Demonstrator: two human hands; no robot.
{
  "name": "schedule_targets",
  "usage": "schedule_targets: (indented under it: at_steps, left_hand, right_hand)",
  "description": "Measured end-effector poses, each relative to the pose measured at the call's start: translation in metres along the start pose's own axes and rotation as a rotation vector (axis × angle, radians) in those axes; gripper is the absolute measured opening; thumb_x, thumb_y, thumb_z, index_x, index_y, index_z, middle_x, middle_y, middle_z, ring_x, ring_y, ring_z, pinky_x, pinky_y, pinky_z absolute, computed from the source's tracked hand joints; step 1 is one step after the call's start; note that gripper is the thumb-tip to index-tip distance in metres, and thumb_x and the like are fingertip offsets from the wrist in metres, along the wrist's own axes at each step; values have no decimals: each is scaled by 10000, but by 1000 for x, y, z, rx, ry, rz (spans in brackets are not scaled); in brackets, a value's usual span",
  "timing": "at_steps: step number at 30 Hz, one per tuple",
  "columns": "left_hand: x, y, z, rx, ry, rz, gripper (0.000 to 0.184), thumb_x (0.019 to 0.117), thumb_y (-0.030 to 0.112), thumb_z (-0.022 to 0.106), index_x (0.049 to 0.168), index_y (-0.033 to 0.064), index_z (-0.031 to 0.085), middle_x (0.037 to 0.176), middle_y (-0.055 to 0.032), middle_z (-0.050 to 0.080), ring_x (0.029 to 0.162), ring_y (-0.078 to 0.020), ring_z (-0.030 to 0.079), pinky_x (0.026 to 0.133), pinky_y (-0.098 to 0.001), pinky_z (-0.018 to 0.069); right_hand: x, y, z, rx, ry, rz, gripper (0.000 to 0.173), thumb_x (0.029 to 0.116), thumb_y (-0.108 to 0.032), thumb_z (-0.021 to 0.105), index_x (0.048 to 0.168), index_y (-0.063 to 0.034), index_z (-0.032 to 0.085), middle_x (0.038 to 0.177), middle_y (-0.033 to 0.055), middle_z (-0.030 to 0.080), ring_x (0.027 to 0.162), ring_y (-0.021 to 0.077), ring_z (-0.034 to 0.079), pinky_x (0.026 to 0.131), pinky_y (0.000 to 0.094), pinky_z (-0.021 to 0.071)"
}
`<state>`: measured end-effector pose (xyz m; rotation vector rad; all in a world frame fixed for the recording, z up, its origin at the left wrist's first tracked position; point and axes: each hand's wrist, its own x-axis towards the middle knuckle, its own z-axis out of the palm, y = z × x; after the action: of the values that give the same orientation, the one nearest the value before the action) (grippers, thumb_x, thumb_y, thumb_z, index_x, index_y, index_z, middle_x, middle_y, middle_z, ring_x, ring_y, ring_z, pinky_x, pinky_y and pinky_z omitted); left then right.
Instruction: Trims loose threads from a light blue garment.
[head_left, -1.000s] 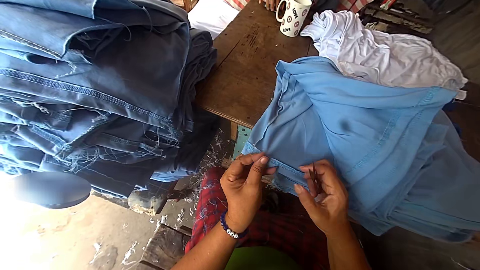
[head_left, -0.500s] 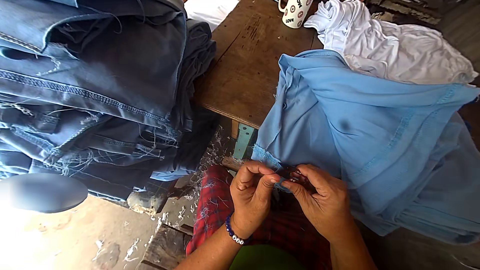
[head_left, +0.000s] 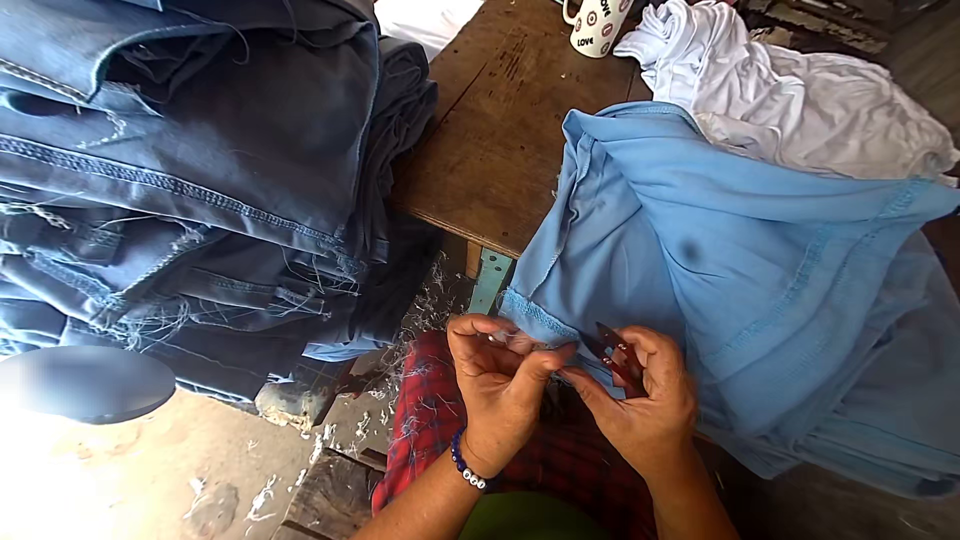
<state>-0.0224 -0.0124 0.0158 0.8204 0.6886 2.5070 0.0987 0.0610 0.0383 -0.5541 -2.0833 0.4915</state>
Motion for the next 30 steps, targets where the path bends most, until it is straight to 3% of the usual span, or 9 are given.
schedule_targets:
  at_steps: [3,5,8,10,13,17,21,25,30]
  left_hand:
    - [3,3,4,102,72,-48,572,834,-114,760,1212,187,453,1011,-31,745,827,-163,761,752,-314,656]
    - [4,5,5,170,117,-47,567,834,-116,755,1289,157,556,1028,-41,761,818,-158,763,732,-309,659]
    - [8,5,0,271,157,7,337,882,-21,758,1184,126,743,1010,-22,770,788,-130,756,685,-309,661]
    - [10,5,-3,334,176,27,192,935,27,716,1082,129,785,990,7,772,770,-105,750,662,-288,656]
    - [13,9,0,233,239,-58,119,973,5,652,993,85,738,922,-20,748,694,-99,729,615,-266,643]
    - [14,12,2,23,282,-160,126,1012,13,579,962,109,644,875,-42,720,762,-146,744,740,-339,656]
    - [12,10,0,-29,241,-134,70,1017,97,618,964,136,642,877,-52,734,790,-163,758,759,-354,657]
    - [7,7,-1,-17,169,-118,23,1026,157,614,1007,156,628,920,-37,734,834,-158,759,789,-362,655]
    - [0,4,0,29,62,-76,34,1020,197,621,1036,183,648,958,22,724,868,-100,739,810,-316,642]
  right_hand:
    - [-5,12,5,-126,72,-67,201,850,-120,723,952,51,691,772,100,687,695,38,606,671,128,485]
    - [-7,17,5,-158,130,-117,116,865,-75,665,879,37,690,720,98,666,678,51,609,667,129,481]
    - [-10,19,2,-129,166,-157,102,890,-76,646,888,26,653,726,85,630,706,35,597,702,105,470]
    - [-12,21,0,-121,167,-164,105,890,-77,643,893,28,649,727,86,626,709,37,594,704,105,467]
    - [-12,24,0,-106,133,-147,103,885,-65,641,883,35,665,731,91,648,719,23,612,711,94,475]
    - [-9,21,-3,-12,84,-44,115,837,-37,677,892,62,657,739,70,634,704,-30,569,687,63,451]
    - [-6,12,-11,197,6,78,256,907,-137,726,1059,42,624,832,-24,616,731,-91,534,655,57,455]
    - [3,-4,-12,54,-75,-22,289,998,-247,675,1002,42,680,863,64,674,807,-26,612,745,91,499]
    - [10,-15,-3,-166,-106,-83,327,1011,-296,643,973,19,722,811,95,687,749,84,633,681,177,500]
